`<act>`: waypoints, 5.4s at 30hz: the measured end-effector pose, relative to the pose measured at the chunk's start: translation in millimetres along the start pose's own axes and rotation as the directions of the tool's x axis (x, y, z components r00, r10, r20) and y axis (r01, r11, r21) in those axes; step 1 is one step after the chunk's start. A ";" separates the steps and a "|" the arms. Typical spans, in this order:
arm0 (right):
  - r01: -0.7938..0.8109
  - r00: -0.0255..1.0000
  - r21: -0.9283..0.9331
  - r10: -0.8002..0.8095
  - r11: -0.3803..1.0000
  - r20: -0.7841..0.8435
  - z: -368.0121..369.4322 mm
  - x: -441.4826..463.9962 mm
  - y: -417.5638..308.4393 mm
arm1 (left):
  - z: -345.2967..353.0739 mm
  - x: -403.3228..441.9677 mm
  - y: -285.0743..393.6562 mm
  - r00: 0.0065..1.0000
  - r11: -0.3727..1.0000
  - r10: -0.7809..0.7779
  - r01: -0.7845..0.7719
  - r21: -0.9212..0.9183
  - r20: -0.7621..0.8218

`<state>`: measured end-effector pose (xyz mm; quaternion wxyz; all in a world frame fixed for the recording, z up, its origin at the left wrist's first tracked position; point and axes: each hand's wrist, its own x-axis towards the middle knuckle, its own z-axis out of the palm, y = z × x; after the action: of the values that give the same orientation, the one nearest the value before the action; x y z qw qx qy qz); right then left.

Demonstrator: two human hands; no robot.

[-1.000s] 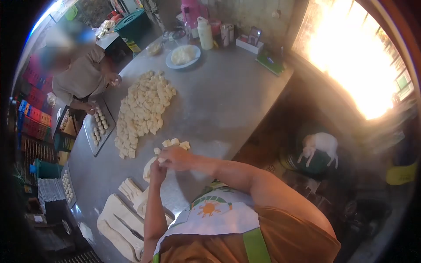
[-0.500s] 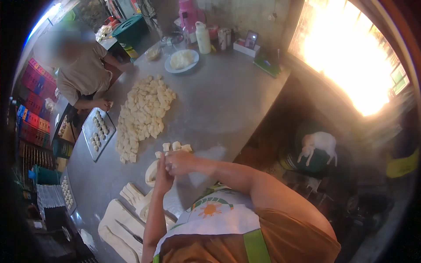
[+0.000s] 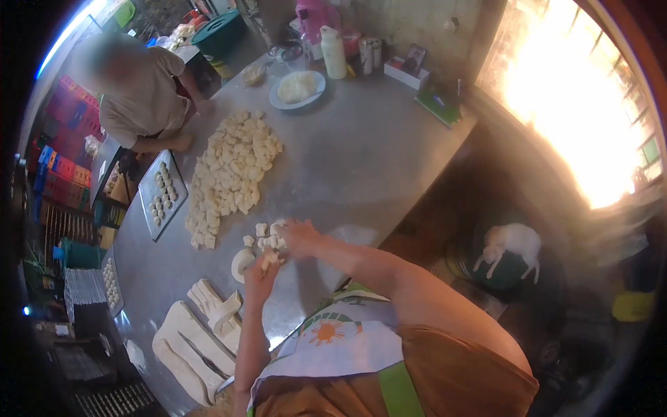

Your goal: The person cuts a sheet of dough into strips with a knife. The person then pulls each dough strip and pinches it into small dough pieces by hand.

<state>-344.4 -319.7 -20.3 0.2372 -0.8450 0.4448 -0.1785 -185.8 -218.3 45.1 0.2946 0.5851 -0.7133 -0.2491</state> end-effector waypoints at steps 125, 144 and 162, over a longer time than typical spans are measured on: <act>0.269 0.963 0.444 -0.224 0.855 -0.152 -15.3 -14.4 -91.5 | -15.2 -12.0 -61.4 0.980 0.959 -0.176 0.150 -0.241 -0.091; 0.265 0.964 0.514 -0.231 0.816 -0.131 -20.2 -21.6 -76.8 | 2.7 -22.5 -33.0 0.947 0.975 -0.211 0.185 -0.123 -0.243; 0.234 0.970 0.439 -0.182 0.867 -0.158 -0.6 -10.6 -115.5 | -23.1 -21.1 -94.6 0.997 0.962 -0.008 -0.013 -0.274 -0.076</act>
<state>-273.4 -254.2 43.9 0.3824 -0.7976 0.3094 -0.3491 -101.3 -216.0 -7.6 0.4001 0.5471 -0.6608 -0.3224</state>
